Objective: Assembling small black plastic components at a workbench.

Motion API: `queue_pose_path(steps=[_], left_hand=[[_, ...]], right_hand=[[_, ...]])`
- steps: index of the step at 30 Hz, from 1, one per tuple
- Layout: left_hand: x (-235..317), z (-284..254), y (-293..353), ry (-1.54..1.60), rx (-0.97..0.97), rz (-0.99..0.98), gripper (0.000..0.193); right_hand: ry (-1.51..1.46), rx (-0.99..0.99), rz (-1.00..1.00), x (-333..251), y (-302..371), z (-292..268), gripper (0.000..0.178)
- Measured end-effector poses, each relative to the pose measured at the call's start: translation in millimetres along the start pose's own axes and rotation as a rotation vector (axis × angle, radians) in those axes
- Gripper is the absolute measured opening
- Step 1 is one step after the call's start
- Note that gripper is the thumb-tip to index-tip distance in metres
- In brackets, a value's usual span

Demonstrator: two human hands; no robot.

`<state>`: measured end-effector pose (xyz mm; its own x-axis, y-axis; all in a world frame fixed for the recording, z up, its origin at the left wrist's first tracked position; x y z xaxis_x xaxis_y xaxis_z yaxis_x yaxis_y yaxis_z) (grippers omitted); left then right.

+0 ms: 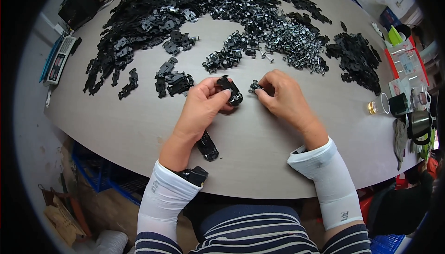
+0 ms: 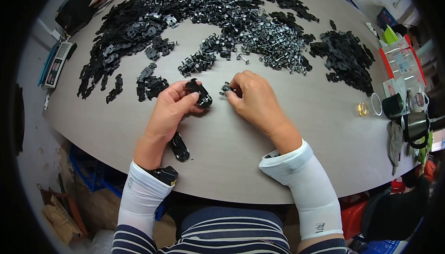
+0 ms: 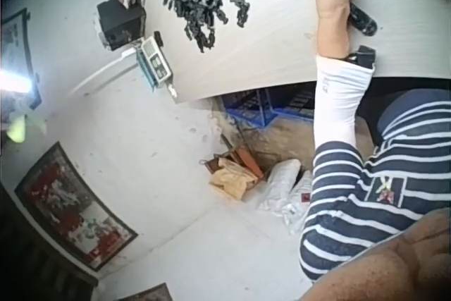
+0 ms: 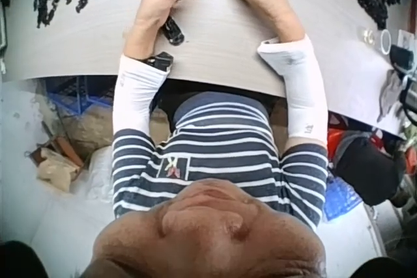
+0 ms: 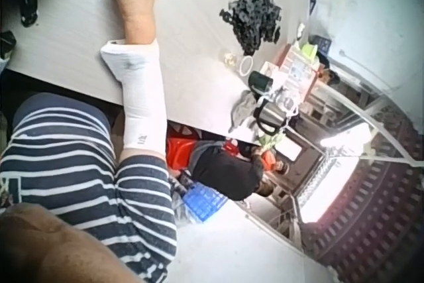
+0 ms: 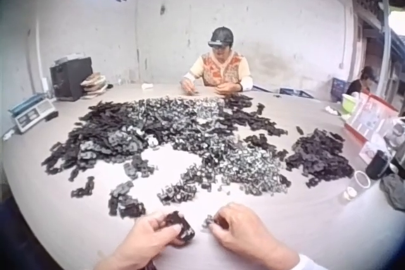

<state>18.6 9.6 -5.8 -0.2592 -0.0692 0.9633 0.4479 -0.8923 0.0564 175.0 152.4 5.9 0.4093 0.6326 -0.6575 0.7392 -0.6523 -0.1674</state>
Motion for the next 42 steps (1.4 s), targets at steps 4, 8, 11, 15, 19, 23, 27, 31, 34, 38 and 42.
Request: queue_pose_path(steps=[4,8,11,15,19,23,27,31,34,38,42], left_hand=[[-6,5,0,-0.087,-0.039,0.056,0.023],[-7,6,4,-0.201,-0.048,0.108,0.021],[-4,9,4,-0.357,-0.080,0.164,0.020],[-8,9,6,-0.336,-0.077,0.198,0.021],[-6,11,6,-0.332,-0.058,0.278,0.022],[-5,13,9,-0.532,-0.048,0.437,0.022],[-1,10,10,-0.402,-0.113,0.303,0.024],[4,7,7,0.030,-0.103,0.010,0.022],[4,3,8,-0.106,-0.059,-0.015,0.020],[18,7,15,-0.199,-0.257,-0.098,0.013],[19,6,21,-0.339,-0.373,0.034,0.014]], right_hand=[[-0.275,0.017,0.055,-32,7,-1,0.015],[-0.217,0.056,-0.058,-37,10,17,0.018],[-0.133,0.080,-0.062,-35,9,20,0.019],[-0.109,0.101,-0.073,-37,10,24,0.019],[-0.214,0.122,0.030,-40,12,26,0.018],[-0.252,0.152,0.040,-39,12,26,0.017],[-0.188,0.137,0.029,-40,13,24,0.015],[-0.261,0.099,-0.102,-43,11,14,0.008],[-0.302,0.073,-0.034,-31,0,0,0.009],[0.087,0.246,-0.059,30,-28,-15,0.016],[0.196,0.215,-0.045,43,-39,-8,0.019]])
Point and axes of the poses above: each hand's wrist, its own y-axis away from the middle knuckle, its own z-axis out of the palm, x = y × z, the point moved 1 cm from there along -y, towards the middle knuckle, and after that the axes turned 7 degrees about z, right-handed, at the moved point
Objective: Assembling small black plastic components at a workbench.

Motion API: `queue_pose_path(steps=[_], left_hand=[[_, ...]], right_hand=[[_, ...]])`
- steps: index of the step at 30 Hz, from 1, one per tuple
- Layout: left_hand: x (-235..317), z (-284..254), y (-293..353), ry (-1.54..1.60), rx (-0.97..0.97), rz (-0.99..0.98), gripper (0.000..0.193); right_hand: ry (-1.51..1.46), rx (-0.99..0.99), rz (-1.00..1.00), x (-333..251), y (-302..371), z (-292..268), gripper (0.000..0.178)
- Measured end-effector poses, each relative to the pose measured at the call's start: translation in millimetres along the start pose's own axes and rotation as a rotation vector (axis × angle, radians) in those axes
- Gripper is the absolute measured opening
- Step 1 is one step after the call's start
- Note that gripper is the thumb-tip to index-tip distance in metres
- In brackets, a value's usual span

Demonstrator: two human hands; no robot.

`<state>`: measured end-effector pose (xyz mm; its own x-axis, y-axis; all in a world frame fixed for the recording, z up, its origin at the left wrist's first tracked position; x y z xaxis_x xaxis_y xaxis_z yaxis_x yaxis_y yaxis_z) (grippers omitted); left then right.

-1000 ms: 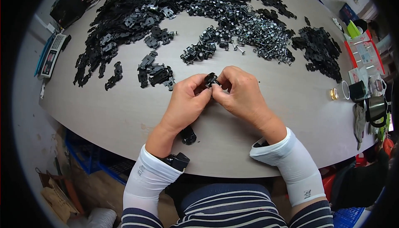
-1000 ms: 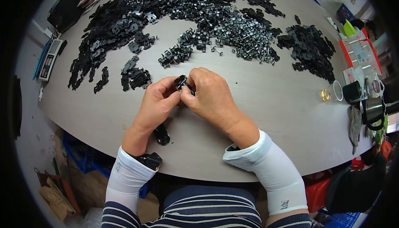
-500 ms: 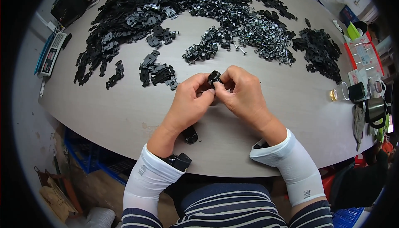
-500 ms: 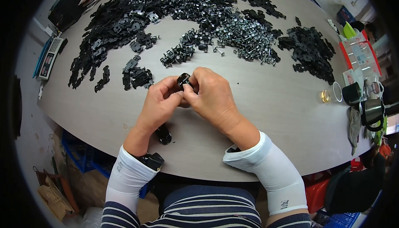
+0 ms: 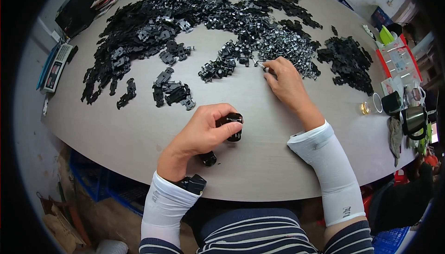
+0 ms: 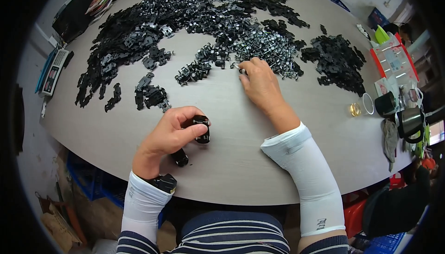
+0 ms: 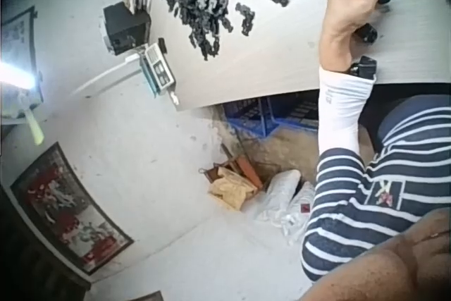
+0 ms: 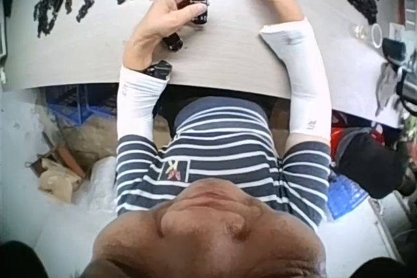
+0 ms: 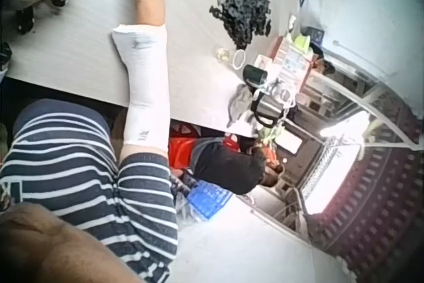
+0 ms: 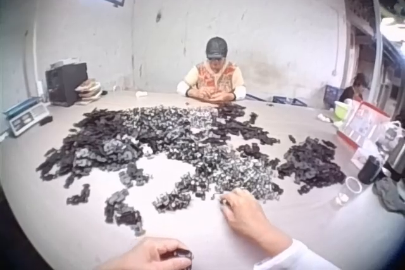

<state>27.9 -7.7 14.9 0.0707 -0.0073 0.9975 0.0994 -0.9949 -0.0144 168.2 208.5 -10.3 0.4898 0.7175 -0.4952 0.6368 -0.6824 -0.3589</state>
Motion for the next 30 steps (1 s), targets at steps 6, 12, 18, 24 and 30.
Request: queue_pose_path(steps=[6,12,18,24,30], left_hand=[[-5,3,-4,-0.252,-0.086,0.089,0.028],[-8,-16,-8,-0.476,0.404,0.287,0.026],[-19,-63,13,-1.169,0.774,0.151,0.028],[-16,-58,7,-1.194,0.735,0.074,0.025],[-18,-49,0,-0.085,0.662,0.176,0.017]], right_hand=[[0.112,0.001,-0.035,-3,-10,0,0.010],[-0.063,-0.069,-0.039,-27,16,-11,0.011],[-0.140,-0.147,-0.207,-60,44,-6,0.007],[-0.156,-0.147,-0.270,-54,48,0,0.008],[-0.331,-0.019,-0.271,-71,49,-7,0.011]])
Point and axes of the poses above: each hand's wrist, its own y-axis away from the middle knuckle, its own z-axis out of the palm, x = y × z, the point moved 1 cm from there along -y, towards the middle knuckle, and after that the axes turned 7 degrees about z, right-handed, at the moved point
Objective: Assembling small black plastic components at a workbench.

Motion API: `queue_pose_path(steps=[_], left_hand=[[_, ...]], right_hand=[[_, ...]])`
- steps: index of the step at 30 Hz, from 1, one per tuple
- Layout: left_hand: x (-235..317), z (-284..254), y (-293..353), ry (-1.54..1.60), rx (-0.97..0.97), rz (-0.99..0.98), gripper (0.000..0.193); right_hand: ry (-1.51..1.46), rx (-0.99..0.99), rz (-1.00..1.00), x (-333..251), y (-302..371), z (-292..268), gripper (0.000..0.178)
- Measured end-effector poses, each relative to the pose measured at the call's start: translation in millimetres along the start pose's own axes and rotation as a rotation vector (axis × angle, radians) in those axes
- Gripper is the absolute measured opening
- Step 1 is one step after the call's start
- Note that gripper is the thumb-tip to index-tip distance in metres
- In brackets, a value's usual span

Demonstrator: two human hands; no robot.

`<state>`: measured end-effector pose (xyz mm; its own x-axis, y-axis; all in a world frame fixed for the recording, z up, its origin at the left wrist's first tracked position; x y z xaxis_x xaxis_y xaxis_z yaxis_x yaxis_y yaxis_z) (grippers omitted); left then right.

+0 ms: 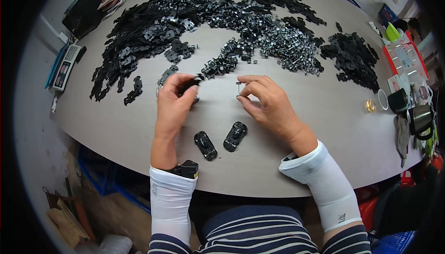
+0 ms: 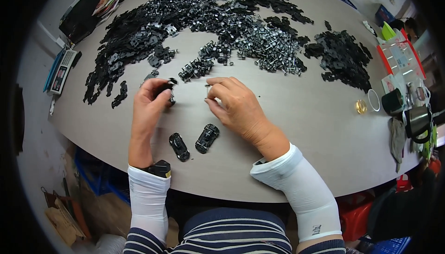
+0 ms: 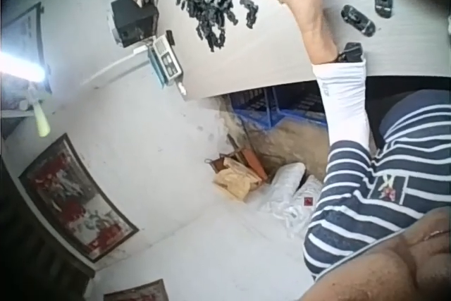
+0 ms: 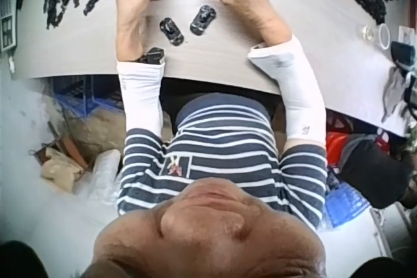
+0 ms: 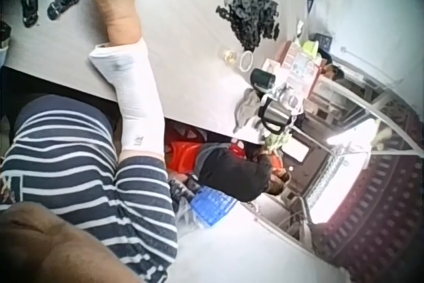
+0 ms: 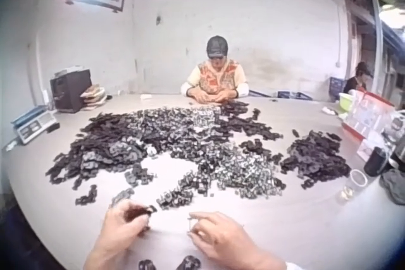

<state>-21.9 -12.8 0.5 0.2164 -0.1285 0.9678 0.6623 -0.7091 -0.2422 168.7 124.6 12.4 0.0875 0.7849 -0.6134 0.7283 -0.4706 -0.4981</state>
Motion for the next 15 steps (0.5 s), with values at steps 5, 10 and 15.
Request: queue_pose_path(steps=[5,10,15], left_hand=[[12,36,14,0.259,-0.334,-0.227,0.028],[4,36,15,0.509,-0.286,-0.358,0.021],[6,36,17,0.533,-0.163,-0.382,0.014]], right_hand=[[-0.053,0.056,-0.153,-11,1,0,0.016],[-0.008,-0.001,-0.079,-11,1,2,0.023],[-0.039,0.097,-0.092,-15,-1,0,0.029]])
Point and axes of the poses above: each hand's wrist, its own y-axis away from the middle knuckle, its own z-axis out of the palm, x = y × z, the point moved 1 cm from there along -y, towards the middle knuckle, and after that the axes turned 7 degrees about z, right-handed, at the moved point
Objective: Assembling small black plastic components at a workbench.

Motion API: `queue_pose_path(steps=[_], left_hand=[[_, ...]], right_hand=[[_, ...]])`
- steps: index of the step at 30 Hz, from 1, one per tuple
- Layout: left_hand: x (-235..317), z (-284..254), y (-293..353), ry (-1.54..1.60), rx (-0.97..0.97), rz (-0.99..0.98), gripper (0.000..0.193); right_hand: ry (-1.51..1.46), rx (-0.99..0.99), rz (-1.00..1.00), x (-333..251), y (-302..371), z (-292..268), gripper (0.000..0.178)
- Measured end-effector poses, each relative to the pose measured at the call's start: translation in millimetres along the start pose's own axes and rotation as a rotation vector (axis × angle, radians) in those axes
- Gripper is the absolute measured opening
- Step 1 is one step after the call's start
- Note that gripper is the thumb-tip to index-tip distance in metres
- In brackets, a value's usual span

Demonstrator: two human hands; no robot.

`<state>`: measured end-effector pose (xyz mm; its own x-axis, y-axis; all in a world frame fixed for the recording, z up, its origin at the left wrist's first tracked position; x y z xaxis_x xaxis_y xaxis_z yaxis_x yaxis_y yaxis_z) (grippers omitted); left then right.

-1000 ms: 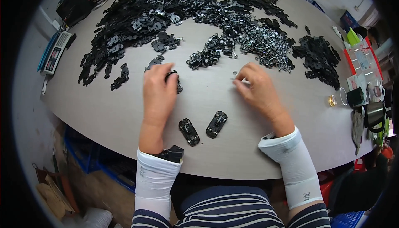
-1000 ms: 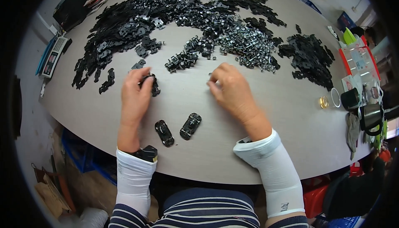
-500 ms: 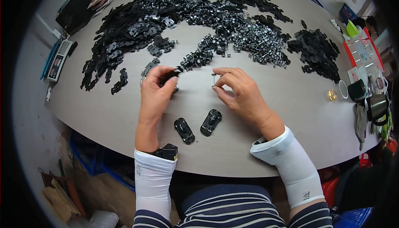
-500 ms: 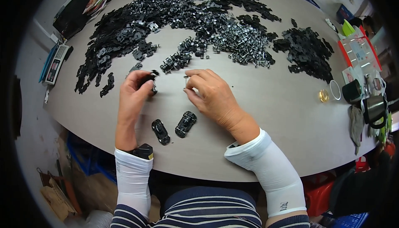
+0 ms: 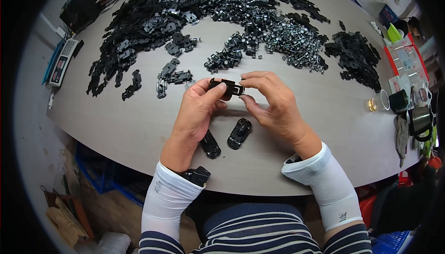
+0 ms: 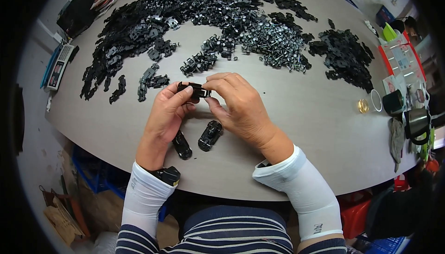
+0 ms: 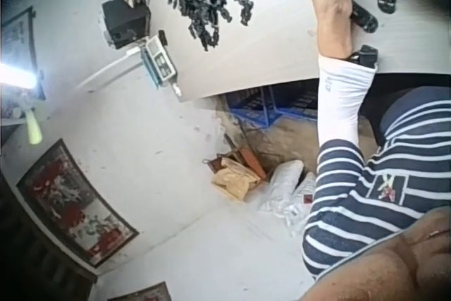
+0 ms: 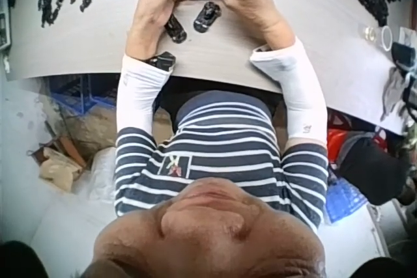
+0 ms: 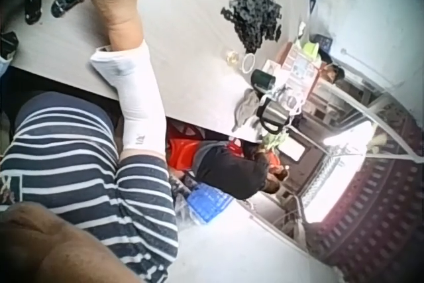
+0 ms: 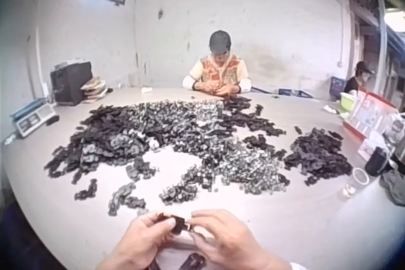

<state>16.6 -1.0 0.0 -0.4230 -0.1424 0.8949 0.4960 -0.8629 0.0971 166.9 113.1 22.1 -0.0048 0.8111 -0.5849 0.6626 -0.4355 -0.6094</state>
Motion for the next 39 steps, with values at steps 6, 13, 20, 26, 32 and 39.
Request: queue_pose_path(steps=[6,13,20,26,32,39], left_hand=[[-3,2,2,0.029,0.055,0.015,0.013],[-7,2,1,0.090,0.039,0.052,0.014],[0,3,-1,0.012,0.049,0.047,0.011],[6,-6,-5,0.099,0.171,0.041,0.016],[3,-14,-8,0.131,0.172,0.061,0.018],[1,-16,-9,0.111,0.171,0.053,0.020]], right_hand=[[0.032,-0.119,0.038,1,1,3,0.031],[-0.123,-0.131,0.131,-1,0,10,0.031],[-0.185,-0.129,0.192,2,0,9,0.028],[-0.022,-0.121,0.313,44,-18,9,0.026],[0.263,-0.147,0.079,50,-49,32,0.031],[0.370,-0.239,-0.017,51,-45,32,0.012]])
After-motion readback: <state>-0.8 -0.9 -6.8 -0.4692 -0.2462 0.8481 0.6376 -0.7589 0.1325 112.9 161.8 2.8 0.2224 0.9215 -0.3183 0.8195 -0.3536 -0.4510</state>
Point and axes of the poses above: each hand's wrist, its own y-axis away from the middle knuckle, its own z-axis out of the palm, x = y × z, the point moved 1 cm from there along -y, towards the middle knuckle, and after that the axes turned 7 degrees about z, right-handed, at the moved point
